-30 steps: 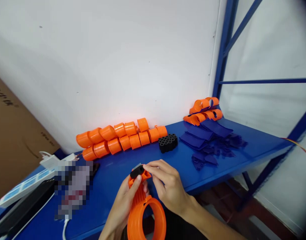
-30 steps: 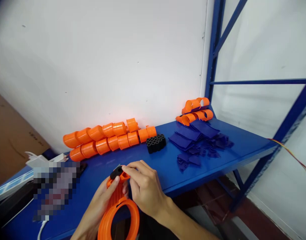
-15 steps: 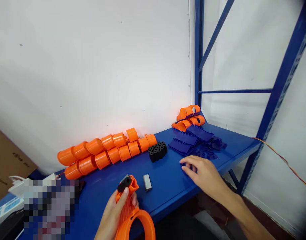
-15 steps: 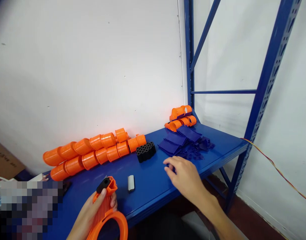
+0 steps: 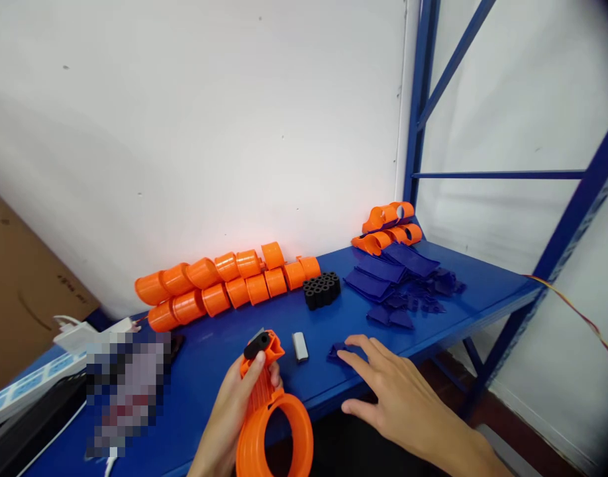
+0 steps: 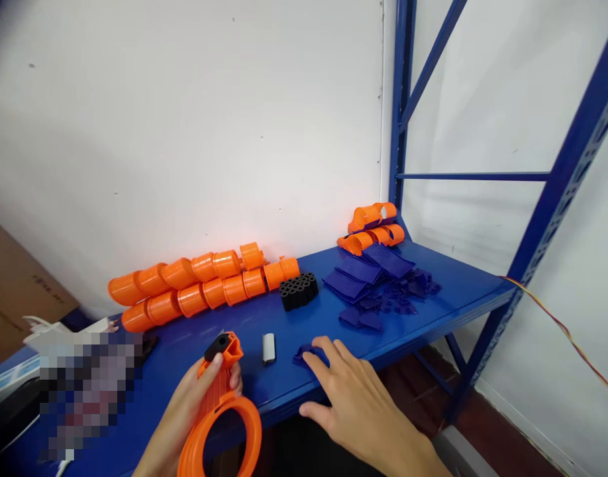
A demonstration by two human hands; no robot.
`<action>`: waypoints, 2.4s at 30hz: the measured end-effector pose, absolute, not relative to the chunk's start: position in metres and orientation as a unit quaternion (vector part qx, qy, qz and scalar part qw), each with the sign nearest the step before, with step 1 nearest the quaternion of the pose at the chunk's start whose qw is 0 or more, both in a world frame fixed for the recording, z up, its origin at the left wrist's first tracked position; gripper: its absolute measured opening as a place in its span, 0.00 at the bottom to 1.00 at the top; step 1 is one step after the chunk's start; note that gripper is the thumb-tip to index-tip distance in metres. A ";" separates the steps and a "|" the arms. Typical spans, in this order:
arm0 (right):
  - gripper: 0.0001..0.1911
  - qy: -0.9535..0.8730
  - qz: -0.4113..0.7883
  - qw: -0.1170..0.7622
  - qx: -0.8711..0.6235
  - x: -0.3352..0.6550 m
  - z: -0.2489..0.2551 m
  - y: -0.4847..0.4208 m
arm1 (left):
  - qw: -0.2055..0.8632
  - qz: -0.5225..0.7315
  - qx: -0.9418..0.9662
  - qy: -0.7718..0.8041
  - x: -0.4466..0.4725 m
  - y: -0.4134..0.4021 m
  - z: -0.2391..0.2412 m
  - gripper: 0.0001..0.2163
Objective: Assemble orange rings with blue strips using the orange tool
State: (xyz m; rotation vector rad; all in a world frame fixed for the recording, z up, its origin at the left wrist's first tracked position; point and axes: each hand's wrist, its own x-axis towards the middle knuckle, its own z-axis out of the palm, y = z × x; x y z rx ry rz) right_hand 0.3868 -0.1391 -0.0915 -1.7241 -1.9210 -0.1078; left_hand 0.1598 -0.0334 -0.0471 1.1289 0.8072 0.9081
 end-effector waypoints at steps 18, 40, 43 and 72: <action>0.15 -0.457 0.508 0.623 -0.382 0.359 -0.056 -0.094 | 0.703 0.376 0.511 0.322 0.154 -0.033 -0.050 0.14; 0.10 -0.503 0.565 0.599 -0.261 0.341 -0.056 -0.054 | 0.711 0.365 0.516 0.307 0.153 -0.034 -0.048 0.13; 0.07 -0.563 0.515 0.587 -0.271 0.342 -0.048 -0.051 | 0.711 0.365 0.517 0.306 0.153 -0.033 -0.048 0.14; 0.13 -0.673 0.366 0.549 -0.333 0.334 -0.043 -0.057 | 0.718 0.360 0.519 0.293 0.150 -0.037 -0.048 0.16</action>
